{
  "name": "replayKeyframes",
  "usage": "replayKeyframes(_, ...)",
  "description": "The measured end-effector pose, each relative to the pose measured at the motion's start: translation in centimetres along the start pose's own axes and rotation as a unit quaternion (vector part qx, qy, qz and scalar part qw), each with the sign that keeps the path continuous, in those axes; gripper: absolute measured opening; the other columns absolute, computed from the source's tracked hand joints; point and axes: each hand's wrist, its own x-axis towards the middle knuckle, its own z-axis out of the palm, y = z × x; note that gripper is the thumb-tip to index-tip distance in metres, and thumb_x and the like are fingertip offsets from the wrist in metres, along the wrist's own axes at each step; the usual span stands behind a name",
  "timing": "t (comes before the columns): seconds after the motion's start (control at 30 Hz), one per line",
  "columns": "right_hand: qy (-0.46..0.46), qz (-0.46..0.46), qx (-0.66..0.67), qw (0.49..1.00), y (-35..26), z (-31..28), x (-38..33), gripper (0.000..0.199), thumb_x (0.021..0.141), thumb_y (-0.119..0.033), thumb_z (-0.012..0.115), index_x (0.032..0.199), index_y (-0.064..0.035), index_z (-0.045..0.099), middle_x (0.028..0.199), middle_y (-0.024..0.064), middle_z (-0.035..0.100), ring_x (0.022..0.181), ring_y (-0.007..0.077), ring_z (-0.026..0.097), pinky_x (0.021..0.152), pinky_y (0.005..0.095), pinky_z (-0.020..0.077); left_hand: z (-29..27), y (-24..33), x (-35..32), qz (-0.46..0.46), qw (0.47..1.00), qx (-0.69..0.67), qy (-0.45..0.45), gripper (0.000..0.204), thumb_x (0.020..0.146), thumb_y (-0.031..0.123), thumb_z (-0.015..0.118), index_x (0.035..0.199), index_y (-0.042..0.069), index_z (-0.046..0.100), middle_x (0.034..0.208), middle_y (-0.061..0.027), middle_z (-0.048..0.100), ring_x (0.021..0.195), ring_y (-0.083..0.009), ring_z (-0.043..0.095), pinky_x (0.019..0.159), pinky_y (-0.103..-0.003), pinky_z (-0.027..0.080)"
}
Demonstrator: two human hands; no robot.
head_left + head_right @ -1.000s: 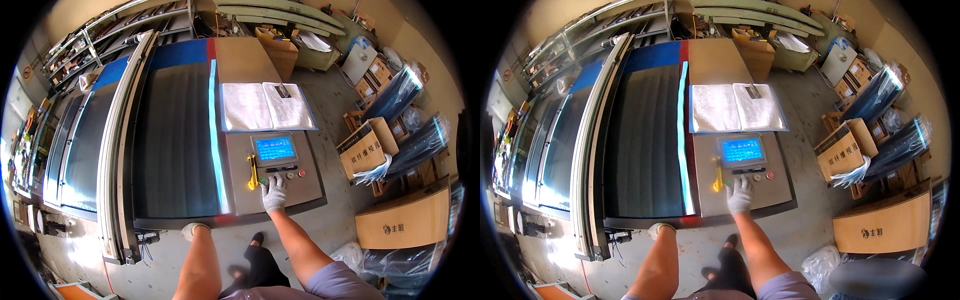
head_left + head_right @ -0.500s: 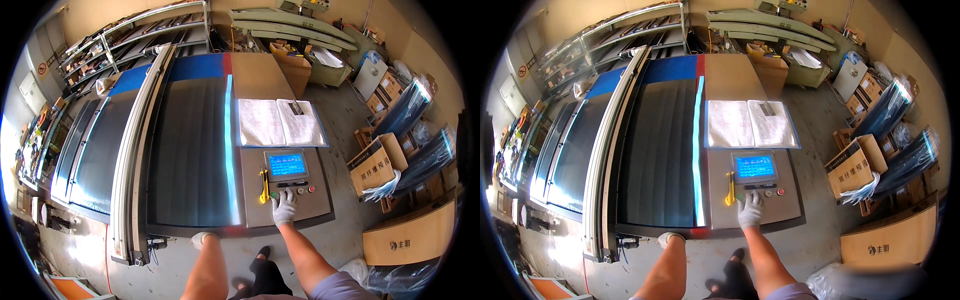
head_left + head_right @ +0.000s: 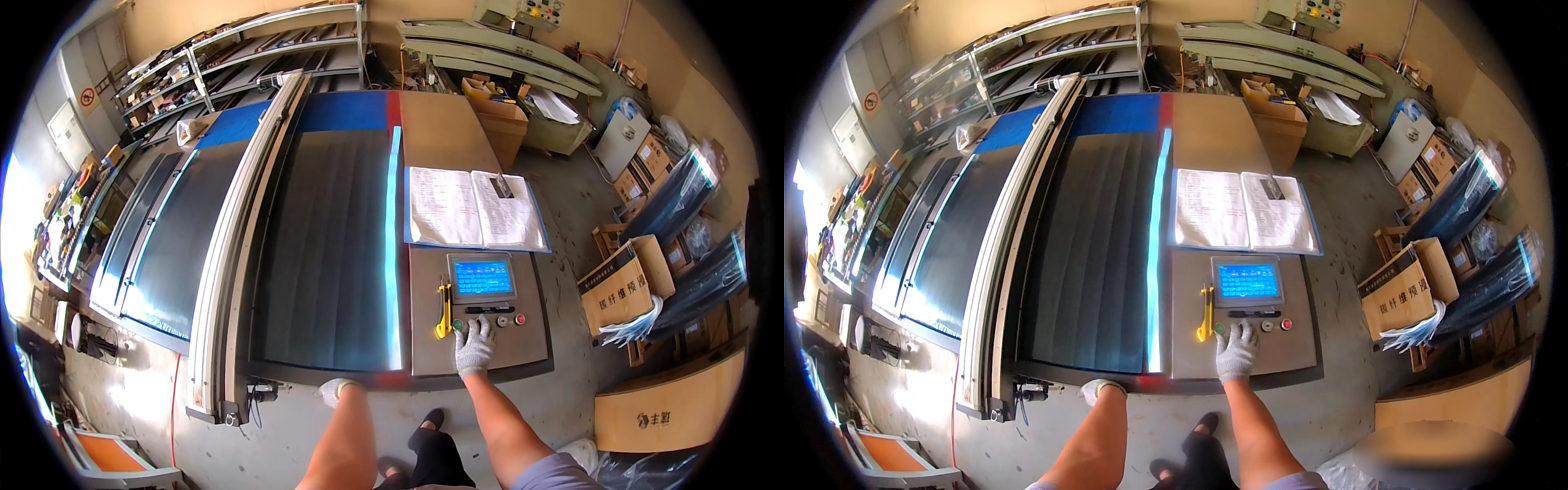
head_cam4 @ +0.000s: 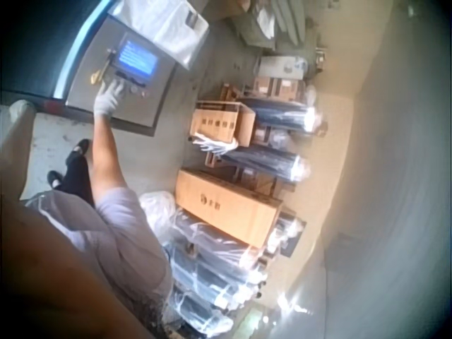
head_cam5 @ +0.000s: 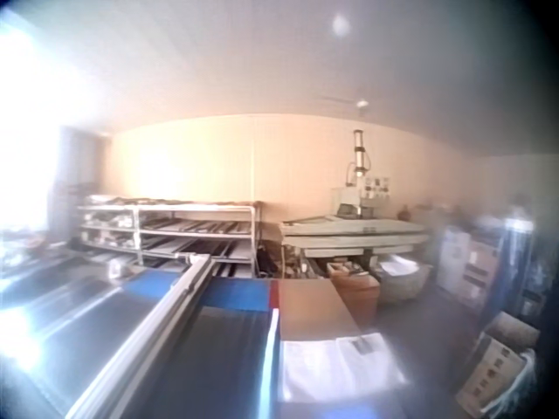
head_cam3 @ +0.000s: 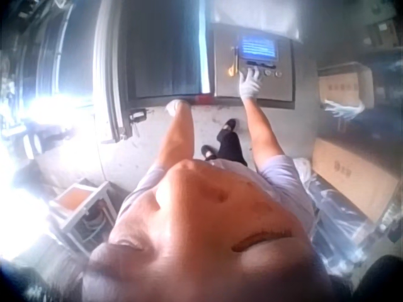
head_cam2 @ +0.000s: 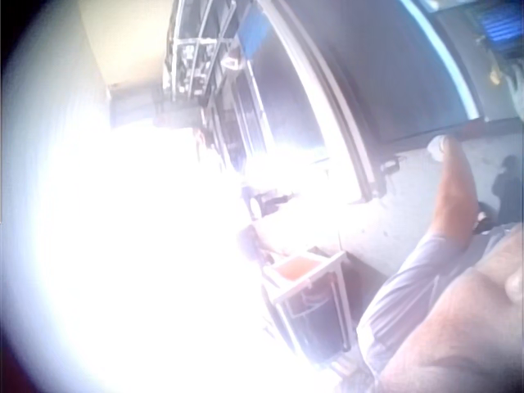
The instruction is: The person operates a large industrial sheet cutting machine in a workshop. They place a large dark sheet onto the machine's blue mat, align it, and use the control panel to cut the sheet into strips. The person then removes the cut strips and stacks them on a nearby table.
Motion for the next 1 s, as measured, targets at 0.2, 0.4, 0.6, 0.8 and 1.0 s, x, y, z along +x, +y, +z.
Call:
replayKeyframes(0.2, 0.000, 0.000, -0.009, 1.000, 0.1, 0.1, 0.1, 0.043, 0.091, -0.037, 0.065, 0.117, -0.0039, 0.060, 0.134, 0.0189, 0.051, 0.121, 0.0420, 0.050, 0.103, 0.0543, 0.0391, -0.3, -0.1, -1.3, 0.006, 0.999, -0.032, 0.020, 0.063, 0.105, 0.046, 0.022, 0.153, 0.007, 0.037, 0.155, -0.0024, 0.044, 0.143, -0.0166, 0.041, 0.123, -0.037, 0.020)
replayKeyframes(0.4, -0.005, 0.000, -0.006, 1.000, -0.4, 0.2, 0.1, 0.042, 0.091, -0.037, 0.064, 0.116, -0.0039, 0.061, 0.134, 0.0190, 0.051, 0.122, 0.0418, 0.049, 0.103, 0.0544, 0.0391, -0.2, -0.2, 1.1, 0.000, 0.996, -0.089, 0.009, 0.065, 0.105, 0.046, 0.020, 0.152, 0.004, 0.038, 0.153, -0.0043, 0.046, 0.142, -0.0192, 0.043, 0.123, -0.036, 0.022)
replayKeyframes(0.6, -0.002, 0.000, -0.023, 1.000, 0.1, 0.1, 0.0, 0.043, 0.090, -0.037, 0.066, 0.119, -0.0054, 0.060, 0.136, 0.0176, 0.051, 0.118, 0.0407, 0.051, 0.102, 0.0530, 0.0401, -0.5, 0.1, -1.3, -0.005, 0.999, -0.047, 0.014, 0.064, 0.105, 0.047, 0.021, 0.154, 0.009, 0.036, 0.157, -0.0011, 0.042, 0.144, -0.0165, 0.039, 0.124, -0.036, 0.018)
replayKeyframes(0.8, 0.006, -0.005, -0.032, 0.999, 0.3, 0.2, 0.0, 0.044, 0.090, -0.037, 0.066, 0.120, -0.0061, 0.060, 0.137, 0.0170, 0.051, 0.116, 0.0402, 0.052, 0.101, 0.0528, 0.0404, -0.5, -0.1, -1.2, -0.005, 0.999, -0.043, -0.007, 0.063, 0.105, 0.048, 0.022, 0.155, 0.012, 0.033, 0.159, 0.0007, 0.039, 0.145, -0.0140, 0.037, 0.124, -0.036, 0.017)
replayKeyframes(1.0, -0.010, 0.004, -0.021, 1.000, 0.0, 0.0, 0.0, 0.043, 0.090, -0.037, 0.065, 0.119, -0.0049, 0.059, 0.137, 0.0180, 0.050, 0.120, 0.0411, 0.049, 0.103, 0.0538, 0.0390, -0.1, -0.1, -0.1, -0.017, 0.997, -0.080, -0.003, 0.064, 0.105, 0.049, 0.023, 0.155, 0.010, 0.035, 0.156, 0.0004, 0.043, 0.143, -0.0136, 0.041, 0.123, -0.036, 0.019)
